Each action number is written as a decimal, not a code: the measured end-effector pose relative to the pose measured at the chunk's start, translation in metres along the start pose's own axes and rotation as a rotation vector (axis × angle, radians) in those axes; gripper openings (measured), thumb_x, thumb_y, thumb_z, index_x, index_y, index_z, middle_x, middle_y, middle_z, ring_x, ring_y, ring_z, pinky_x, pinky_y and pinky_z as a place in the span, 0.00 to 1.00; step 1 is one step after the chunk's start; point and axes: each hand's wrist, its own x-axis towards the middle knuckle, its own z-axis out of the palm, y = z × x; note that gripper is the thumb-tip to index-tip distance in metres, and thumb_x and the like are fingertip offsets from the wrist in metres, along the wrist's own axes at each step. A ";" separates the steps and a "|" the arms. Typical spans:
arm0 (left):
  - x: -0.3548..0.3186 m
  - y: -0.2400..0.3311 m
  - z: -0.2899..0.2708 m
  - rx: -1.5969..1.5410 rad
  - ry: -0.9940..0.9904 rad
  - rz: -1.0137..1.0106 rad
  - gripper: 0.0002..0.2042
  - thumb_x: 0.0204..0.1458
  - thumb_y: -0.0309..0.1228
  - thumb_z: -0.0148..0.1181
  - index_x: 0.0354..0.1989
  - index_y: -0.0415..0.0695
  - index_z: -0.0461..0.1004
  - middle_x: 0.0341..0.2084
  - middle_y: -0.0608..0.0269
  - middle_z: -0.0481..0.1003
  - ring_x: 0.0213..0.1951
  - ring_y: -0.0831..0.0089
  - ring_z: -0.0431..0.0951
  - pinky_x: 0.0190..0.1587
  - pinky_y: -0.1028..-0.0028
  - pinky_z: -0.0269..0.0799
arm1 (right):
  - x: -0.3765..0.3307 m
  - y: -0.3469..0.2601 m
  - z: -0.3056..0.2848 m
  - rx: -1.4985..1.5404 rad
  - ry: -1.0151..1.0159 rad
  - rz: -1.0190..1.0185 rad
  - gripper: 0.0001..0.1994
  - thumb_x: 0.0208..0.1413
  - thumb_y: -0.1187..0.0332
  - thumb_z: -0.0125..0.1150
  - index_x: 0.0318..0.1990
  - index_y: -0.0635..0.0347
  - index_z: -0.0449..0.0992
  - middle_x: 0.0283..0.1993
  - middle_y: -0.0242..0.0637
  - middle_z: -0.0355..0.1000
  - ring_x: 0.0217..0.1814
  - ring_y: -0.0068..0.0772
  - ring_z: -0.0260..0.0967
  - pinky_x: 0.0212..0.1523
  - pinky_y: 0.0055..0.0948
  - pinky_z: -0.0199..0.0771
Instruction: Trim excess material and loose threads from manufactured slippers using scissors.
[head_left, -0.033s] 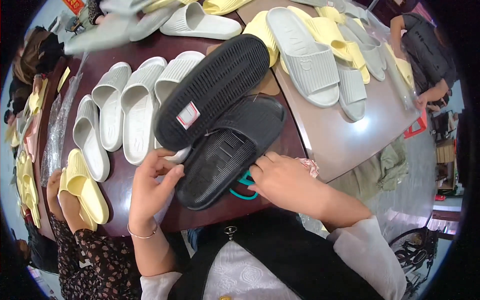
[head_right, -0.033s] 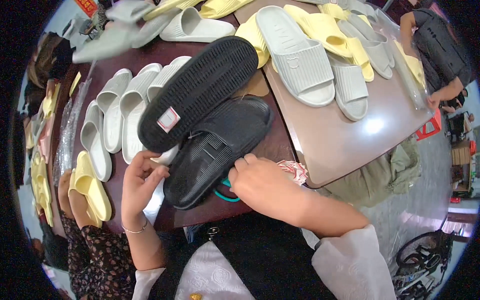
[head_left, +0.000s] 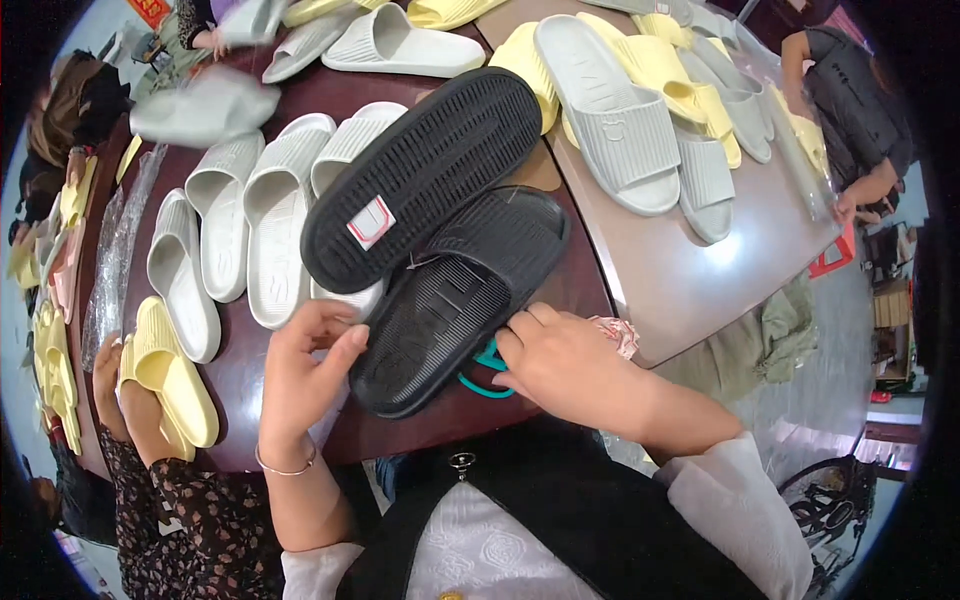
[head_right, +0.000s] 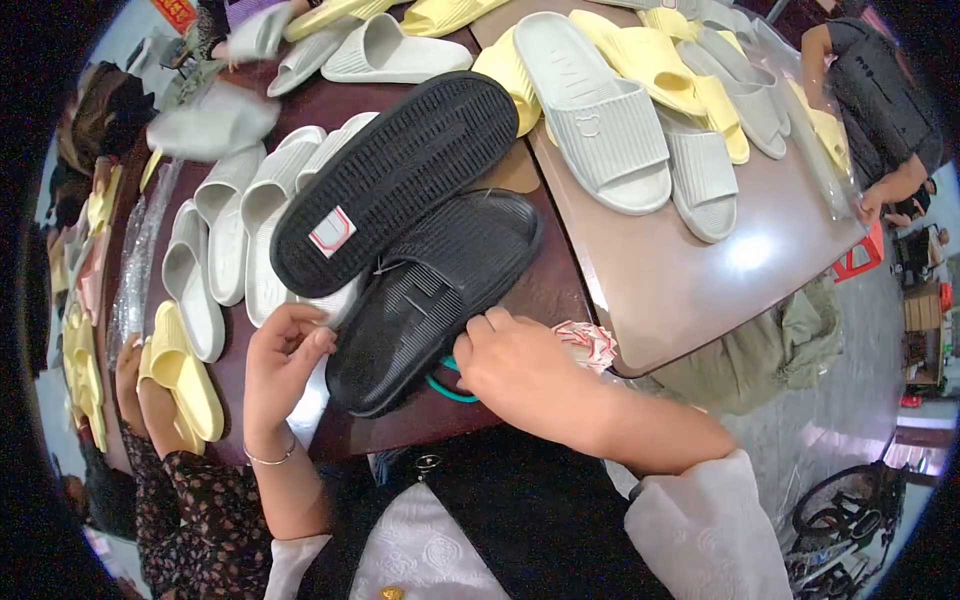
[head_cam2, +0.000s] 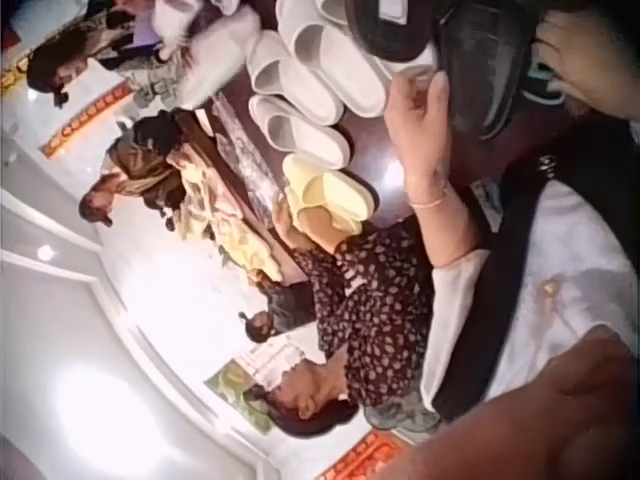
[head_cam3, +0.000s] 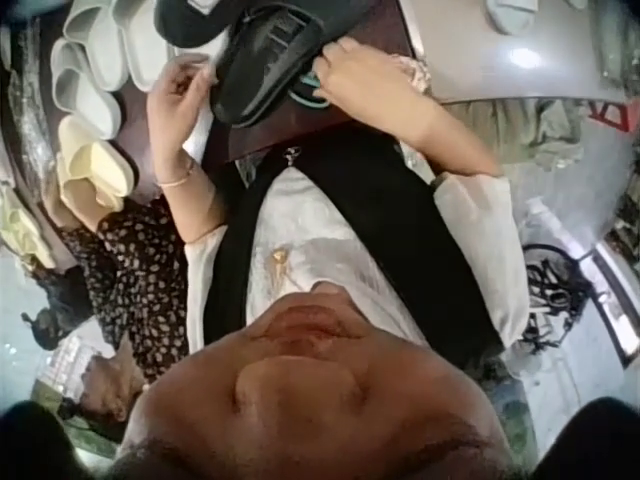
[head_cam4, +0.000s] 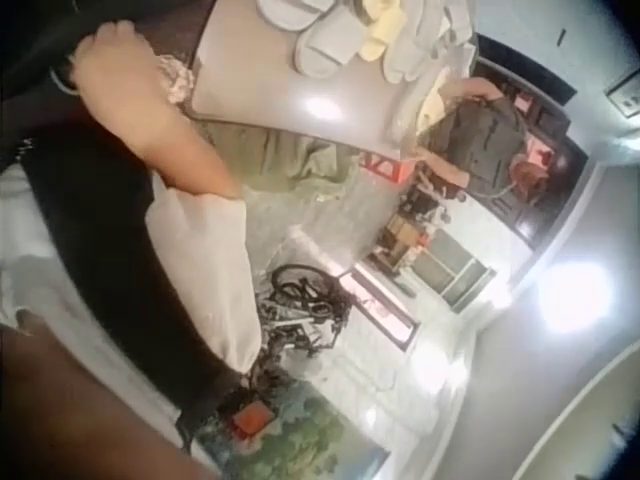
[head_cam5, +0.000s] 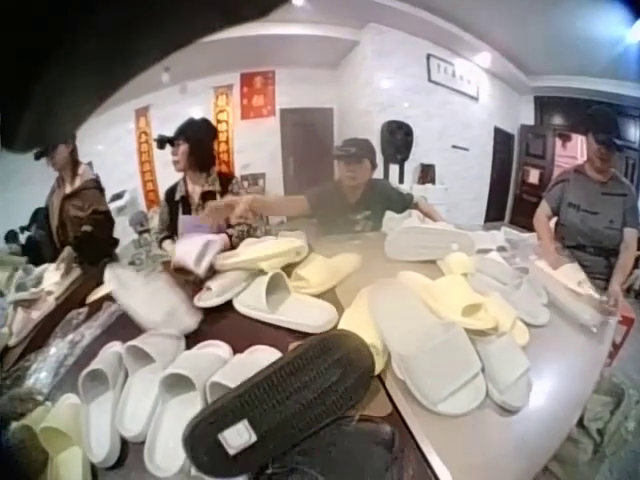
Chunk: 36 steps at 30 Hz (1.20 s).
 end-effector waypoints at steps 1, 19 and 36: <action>0.002 -0.001 0.000 -0.001 0.005 0.001 0.18 0.45 0.21 0.62 0.45 0.37 0.67 0.39 0.58 0.74 0.41 0.74 0.74 0.39 0.79 0.69 | 0.002 -0.003 0.004 -0.038 0.045 0.013 0.13 0.46 0.63 0.62 0.35 0.63 0.72 0.31 0.39 0.69 0.36 0.40 0.68 0.38 0.33 0.71; 0.056 0.009 0.013 -0.857 0.238 0.123 0.17 0.56 0.33 0.54 0.52 0.40 0.65 0.37 0.59 0.75 0.28 0.79 0.75 0.20 0.82 0.65 | 0.001 -0.007 -0.004 -0.105 0.020 0.117 0.11 0.39 0.74 0.57 0.33 0.63 0.66 0.30 0.44 0.68 0.35 0.43 0.68 0.38 0.34 0.71; -0.001 0.050 0.036 0.486 0.417 1.238 0.26 0.49 0.34 0.59 0.56 0.38 0.61 0.41 0.51 0.75 0.46 0.63 0.73 0.52 0.66 0.67 | -0.081 0.026 -0.073 0.248 -0.137 0.161 0.20 0.38 0.61 0.71 0.33 0.59 0.67 0.28 0.42 0.70 0.28 0.46 0.71 0.27 0.38 0.69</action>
